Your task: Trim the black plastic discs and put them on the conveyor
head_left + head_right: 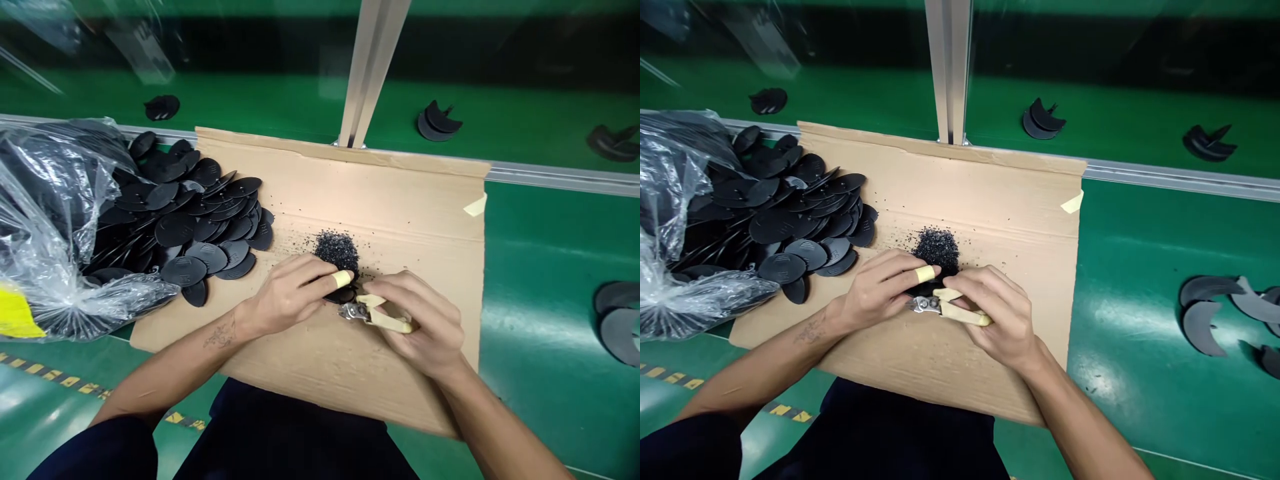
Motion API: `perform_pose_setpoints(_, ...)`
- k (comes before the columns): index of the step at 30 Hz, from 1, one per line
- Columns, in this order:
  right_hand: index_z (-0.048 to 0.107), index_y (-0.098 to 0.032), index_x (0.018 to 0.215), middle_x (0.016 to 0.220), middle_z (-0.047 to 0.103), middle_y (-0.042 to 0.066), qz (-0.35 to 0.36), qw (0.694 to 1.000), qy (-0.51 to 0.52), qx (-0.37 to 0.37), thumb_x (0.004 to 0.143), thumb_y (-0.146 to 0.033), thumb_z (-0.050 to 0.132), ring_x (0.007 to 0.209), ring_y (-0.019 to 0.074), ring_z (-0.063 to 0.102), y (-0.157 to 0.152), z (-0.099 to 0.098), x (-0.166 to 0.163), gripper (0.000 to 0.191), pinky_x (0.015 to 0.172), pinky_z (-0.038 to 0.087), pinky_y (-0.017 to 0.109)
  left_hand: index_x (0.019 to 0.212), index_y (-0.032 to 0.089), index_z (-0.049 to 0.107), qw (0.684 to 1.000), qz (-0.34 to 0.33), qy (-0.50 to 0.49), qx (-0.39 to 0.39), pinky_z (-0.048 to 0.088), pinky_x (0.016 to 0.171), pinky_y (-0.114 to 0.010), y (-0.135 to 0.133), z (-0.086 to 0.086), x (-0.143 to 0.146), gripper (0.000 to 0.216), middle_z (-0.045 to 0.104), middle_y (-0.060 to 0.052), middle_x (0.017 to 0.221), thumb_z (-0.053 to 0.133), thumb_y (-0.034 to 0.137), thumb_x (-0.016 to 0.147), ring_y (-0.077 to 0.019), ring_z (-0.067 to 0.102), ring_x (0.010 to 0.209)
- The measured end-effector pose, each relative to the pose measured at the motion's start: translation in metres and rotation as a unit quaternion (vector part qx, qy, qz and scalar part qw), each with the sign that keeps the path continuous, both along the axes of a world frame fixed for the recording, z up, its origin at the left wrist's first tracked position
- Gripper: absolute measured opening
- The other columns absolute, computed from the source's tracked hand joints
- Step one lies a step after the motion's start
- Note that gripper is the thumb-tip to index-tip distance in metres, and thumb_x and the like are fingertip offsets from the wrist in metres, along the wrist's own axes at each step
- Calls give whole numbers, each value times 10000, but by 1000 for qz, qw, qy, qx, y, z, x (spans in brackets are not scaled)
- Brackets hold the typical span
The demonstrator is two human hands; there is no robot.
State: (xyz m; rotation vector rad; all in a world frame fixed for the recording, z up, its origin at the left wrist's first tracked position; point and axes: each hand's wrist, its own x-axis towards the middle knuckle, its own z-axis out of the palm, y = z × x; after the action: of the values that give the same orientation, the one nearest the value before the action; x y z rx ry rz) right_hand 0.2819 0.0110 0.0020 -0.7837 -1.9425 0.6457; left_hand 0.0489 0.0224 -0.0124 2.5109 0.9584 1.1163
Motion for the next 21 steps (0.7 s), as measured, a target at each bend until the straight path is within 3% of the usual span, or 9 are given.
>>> perform_pose_setpoints(2,684,-200,1255,1064,695,110,-6,1000,10,-5,950,-87,704,879,239,688,2,1,1,326,733,597,359,1167,161,683,1000,3,9,-1,607,784,-326,2,1,-2,288,759,-80,982,559,46,934,-176,697,883)
perform_pose_setpoints(6,680,-219,1285,1083,695,103,-67,997,-5,-23,935,-126,727,912,250,676,10,1,8,365,697,589,346,1149,129,677,990,-2,-102,-99,606,824,-286,0,1,-3,270,763,-97,1011,610,56,898,-163,711,921)
perform_pose_setpoints(10,665,-224,1295,1109,691,103,-25,998,-56,-11,979,-131,663,950,253,691,18,-3,17,329,788,603,386,1164,149,679,969,-10,-167,-181,611,835,-255,-3,1,-1,280,772,-84,1029,631,82,896,-153,736,946)
perform_pose_setpoints(21,662,-221,1276,1068,705,94,-38,991,-112,64,991,-153,695,859,238,701,18,-1,19,296,710,577,366,1185,159,696,963,-46,-192,-186,616,859,-270,-2,-1,-1,261,789,-99,1048,655,124,930,-158,750,962)
